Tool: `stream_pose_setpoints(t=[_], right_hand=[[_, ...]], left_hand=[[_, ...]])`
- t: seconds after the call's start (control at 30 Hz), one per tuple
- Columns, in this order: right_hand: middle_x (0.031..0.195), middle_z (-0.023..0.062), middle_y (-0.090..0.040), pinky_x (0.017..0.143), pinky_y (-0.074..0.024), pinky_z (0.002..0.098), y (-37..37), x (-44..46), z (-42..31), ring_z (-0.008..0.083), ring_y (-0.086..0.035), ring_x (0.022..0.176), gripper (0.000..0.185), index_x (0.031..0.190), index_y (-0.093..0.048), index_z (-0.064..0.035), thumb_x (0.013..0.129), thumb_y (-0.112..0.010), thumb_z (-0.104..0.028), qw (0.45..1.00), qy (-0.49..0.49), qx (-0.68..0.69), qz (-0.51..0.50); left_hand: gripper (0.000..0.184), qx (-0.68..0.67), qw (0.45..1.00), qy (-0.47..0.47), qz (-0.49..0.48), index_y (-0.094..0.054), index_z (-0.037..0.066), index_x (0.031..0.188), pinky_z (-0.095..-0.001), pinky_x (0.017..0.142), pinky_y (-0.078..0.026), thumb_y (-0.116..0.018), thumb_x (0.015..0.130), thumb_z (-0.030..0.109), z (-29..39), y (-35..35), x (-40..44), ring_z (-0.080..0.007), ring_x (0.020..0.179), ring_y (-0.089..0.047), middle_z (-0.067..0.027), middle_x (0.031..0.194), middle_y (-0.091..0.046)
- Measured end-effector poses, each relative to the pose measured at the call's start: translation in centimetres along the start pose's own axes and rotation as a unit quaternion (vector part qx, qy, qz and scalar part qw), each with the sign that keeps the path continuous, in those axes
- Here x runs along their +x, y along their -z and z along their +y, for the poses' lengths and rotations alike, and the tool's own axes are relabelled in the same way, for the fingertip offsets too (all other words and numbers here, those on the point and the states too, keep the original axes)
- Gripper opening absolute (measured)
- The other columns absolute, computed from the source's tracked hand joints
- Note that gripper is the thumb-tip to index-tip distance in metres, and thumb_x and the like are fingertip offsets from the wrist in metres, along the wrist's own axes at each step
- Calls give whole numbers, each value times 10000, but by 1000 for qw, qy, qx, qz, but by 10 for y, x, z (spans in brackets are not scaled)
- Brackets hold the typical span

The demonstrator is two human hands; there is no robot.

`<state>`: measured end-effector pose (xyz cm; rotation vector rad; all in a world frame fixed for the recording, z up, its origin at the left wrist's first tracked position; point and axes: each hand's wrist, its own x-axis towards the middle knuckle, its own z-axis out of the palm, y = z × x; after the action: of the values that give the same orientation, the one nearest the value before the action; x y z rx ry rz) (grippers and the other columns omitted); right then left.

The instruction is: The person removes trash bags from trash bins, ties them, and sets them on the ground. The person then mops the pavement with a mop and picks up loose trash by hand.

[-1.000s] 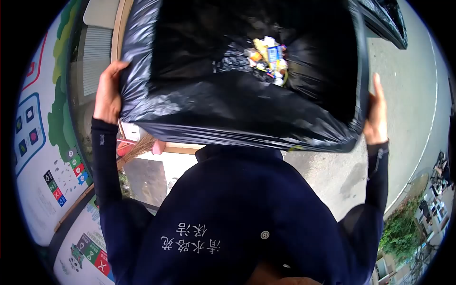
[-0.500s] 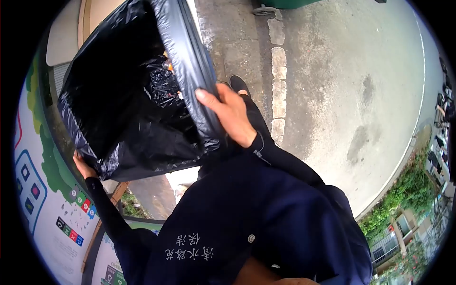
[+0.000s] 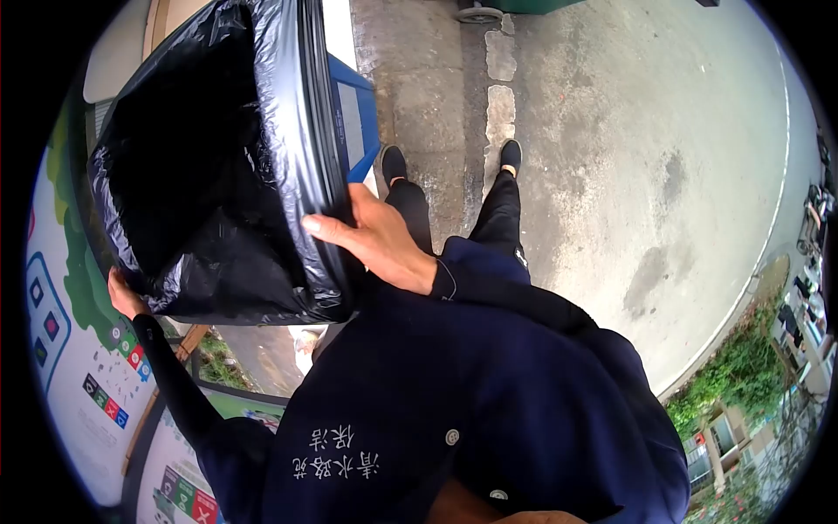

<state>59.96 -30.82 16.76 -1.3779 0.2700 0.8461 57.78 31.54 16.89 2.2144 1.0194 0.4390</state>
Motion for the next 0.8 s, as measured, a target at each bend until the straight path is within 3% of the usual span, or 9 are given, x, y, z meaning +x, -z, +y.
stream_pose_setpoints(t=[0.03,0.1,0.23,0.27,0.37,0.4,0.5,0.77,0.8], right_hand=[[714,182,-539,629,-467,395,20,-3,-7,305,-606,693,700,918,-464,24,816,-630,-648,997,-34,-15,-72],[644,153,-487,550,-401,396,57,5,12,290,-553,576,656,890,-472,42,845,-624,-595,985,65,-97,-131],[943,145,-703,747,-513,277,170,-24,44,167,-676,876,516,1220,-525,11,887,-698,-343,982,103,-140,-79],[920,174,-697,751,-524,311,210,-42,36,254,-699,846,496,1180,-580,-15,872,-689,-388,991,70,-48,-100],[842,103,-712,717,-514,290,324,-79,80,146,-675,807,542,1160,-596,23,833,-738,-385,995,-49,-76,-29],[815,94,-701,691,-513,296,365,-83,118,137,-668,765,587,1192,-584,39,826,-741,-392,994,-33,-103,28],[861,107,-697,620,-508,245,460,-102,83,144,-668,695,519,1209,-548,70,837,-753,-227,985,-107,-9,138],[887,134,-705,626,-532,260,661,-69,-73,181,-689,712,250,1043,-590,-31,912,-663,-231,918,105,78,375],[859,139,-701,605,-533,263,687,-59,-88,179,-684,683,332,1133,-563,23,912,-666,-201,907,132,88,391]], left_hand=[[384,71,995,-66,38,-638,-35,1193,-309,967,-448,-522,955,243,39,-15,-42,-195,1071,-611,-108,1180,-654],[344,21,994,-87,58,-645,-43,1173,-300,966,-447,-522,955,193,93,-47,-115,-193,1048,-616,-112,1166,-661],[297,-33,992,-121,-15,-649,-41,1168,-299,991,-444,-541,904,44,207,-129,-265,-193,1092,-611,-125,1167,-670],[317,-28,992,-118,-33,-641,-33,1191,-296,1000,-437,-556,892,34,237,-147,-293,-196,1115,-605,-126,1192,-663],[359,-52,981,-166,-81,-611,-20,1237,-316,1038,-409,-553,885,8,334,-189,-350,-197,1162,-583,-130,1224,-648],[364,-66,976,-187,-89,-609,-15,1242,-315,1037,-409,-549,883,-1,362,-202,-363,-197,1171,-580,-130,1228,-645],[374,-110,964,-211,-120,-600,10,1264,-333,1059,-401,-533,896,9,440,-239,-393,-213,1192,-578,-134,1249,-636],[384,-163,930,-243,-224,-603,28,1244,-325,1021,-441,-554,867,-22,555,-340,-384,-192,1140,-604,-106,1176,-660],[367,-166,929,-235,-235,-612,38,1234,-322,1018,-443,-556,873,-2,570,-357,-378,-194,1136,-607,-105,1166,-666]])
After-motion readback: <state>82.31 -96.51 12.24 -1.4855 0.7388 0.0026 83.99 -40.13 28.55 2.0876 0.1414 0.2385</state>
